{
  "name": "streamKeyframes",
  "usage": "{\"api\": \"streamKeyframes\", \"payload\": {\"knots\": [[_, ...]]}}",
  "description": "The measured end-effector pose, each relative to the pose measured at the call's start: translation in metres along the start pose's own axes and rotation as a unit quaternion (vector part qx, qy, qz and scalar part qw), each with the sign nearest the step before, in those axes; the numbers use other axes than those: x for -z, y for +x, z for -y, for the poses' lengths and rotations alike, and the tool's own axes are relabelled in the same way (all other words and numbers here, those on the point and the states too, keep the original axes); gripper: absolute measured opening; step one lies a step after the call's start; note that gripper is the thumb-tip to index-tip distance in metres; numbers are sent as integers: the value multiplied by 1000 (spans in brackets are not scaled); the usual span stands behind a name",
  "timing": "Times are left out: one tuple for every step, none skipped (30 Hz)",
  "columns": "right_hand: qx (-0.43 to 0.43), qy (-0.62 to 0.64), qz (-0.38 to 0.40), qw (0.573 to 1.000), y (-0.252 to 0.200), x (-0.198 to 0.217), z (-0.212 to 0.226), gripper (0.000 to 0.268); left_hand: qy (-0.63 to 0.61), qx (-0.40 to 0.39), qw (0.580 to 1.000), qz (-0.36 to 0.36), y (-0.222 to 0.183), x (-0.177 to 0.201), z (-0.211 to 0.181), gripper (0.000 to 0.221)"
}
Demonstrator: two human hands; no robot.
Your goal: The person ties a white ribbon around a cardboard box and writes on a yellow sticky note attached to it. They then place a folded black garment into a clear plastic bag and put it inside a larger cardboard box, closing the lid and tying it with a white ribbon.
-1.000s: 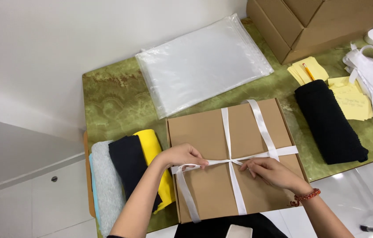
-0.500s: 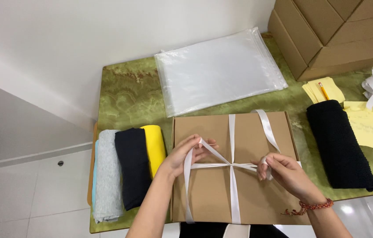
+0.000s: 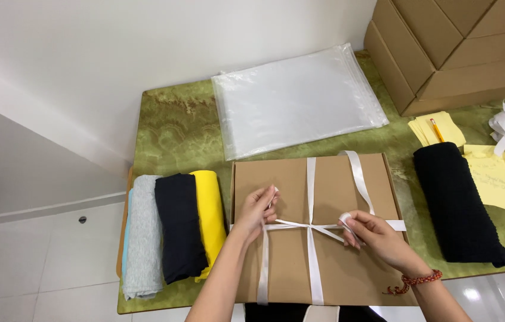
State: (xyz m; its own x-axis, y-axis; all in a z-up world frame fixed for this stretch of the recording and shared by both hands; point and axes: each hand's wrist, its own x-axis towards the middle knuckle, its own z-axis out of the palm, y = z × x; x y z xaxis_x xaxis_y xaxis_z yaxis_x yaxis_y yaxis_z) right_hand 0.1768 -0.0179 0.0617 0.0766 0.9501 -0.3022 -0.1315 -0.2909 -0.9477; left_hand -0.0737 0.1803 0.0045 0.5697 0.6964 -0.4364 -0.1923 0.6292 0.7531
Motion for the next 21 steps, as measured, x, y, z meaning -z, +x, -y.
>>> {"api": "streamKeyframes", "payload": {"knots": [[0, 0, 0, 1000, 0, -1, 3, 32, 0, 0, 1000, 0, -9, -10, -8, 28], [18, 1, 18, 1000, 0, -3, 6, 29, 74, 3, 997, 26, -19, -20, -17, 28], [37, 2, 35, 999, 1, -5, 9, 25, 148, 5, 988, 51, -28, -30, -27, 35], [38, 3, 35, 999, 2, -8, 12, 25, 149, 5, 988, 51, -36, -40, -35, 35], [29, -14, 38, 999, 4, -10, 15, 24, 210, 19, 975, 67, -43, -50, -42, 38], [20, -31, 41, 998, 5, -13, 18, 24, 271, 33, 958, 82, -51, -61, -49, 42], [20, -31, 41, 998, 7, -16, 20, 24, 271, 33, 958, 81, -50, -62, -46, 42], [31, -52, 66, 996, 9, -19, 21, 23, 292, 26, 948, 124, -49, -64, -43, 40], [42, -73, 90, 992, 11, -22, 23, 24, 312, 20, 935, 166, -48, -65, -40, 39], [43, -73, 90, 992, 12, -30, 31, 24, 312, 19, 935, 166, -47, -67, -36, 39], [25, -87, 92, 992, 13, -37, 40, 28, 353, 9, 917, 184, -45, -69, -32, 36], [7, -102, 93, 990, 13, -44, 49, 33, 392, -1, 897, 202, -43, -71, -28, 34], [8, -102, 94, 990, 15, -46, 52, 33, 393, -2, 897, 202, -42, -71, -23, 34], [12, -153, 104, 983, 17, -49, 55, 36, 387, -5, 894, 226, -41, -70, -19, 25], [15, -204, 114, 972, 19, -52, 57, 41, 381, -7, 890, 251, -40, -69, -15, 21], [15, -203, 114, 972, 20, -52, 59, 41, 381, -8, 890, 251, -43, -70, -19, 21], [2, -218, 118, 969, 21, -52, 61, 41, 378, -1, 892, 248, -46, -72, -22, 18], [-10, -232, 122, 965, 21, -52, 62, 42, 374, 5, 895, 245, -48, -73, -26, 18], [-10, -232, 123, 965, 24, -49, 56, 42, 374, 5, 895, 245, -47, -70, -24, 18], [20, -236, 144, 961, 27, -46, 50, 45, 351, 19, 903, 248, -45, -66, -22, 22], [50, -240, 164, 955, 30, -44, 43, 49, 328, 33, 910, 250, -43, -62, -19, 28]]}}
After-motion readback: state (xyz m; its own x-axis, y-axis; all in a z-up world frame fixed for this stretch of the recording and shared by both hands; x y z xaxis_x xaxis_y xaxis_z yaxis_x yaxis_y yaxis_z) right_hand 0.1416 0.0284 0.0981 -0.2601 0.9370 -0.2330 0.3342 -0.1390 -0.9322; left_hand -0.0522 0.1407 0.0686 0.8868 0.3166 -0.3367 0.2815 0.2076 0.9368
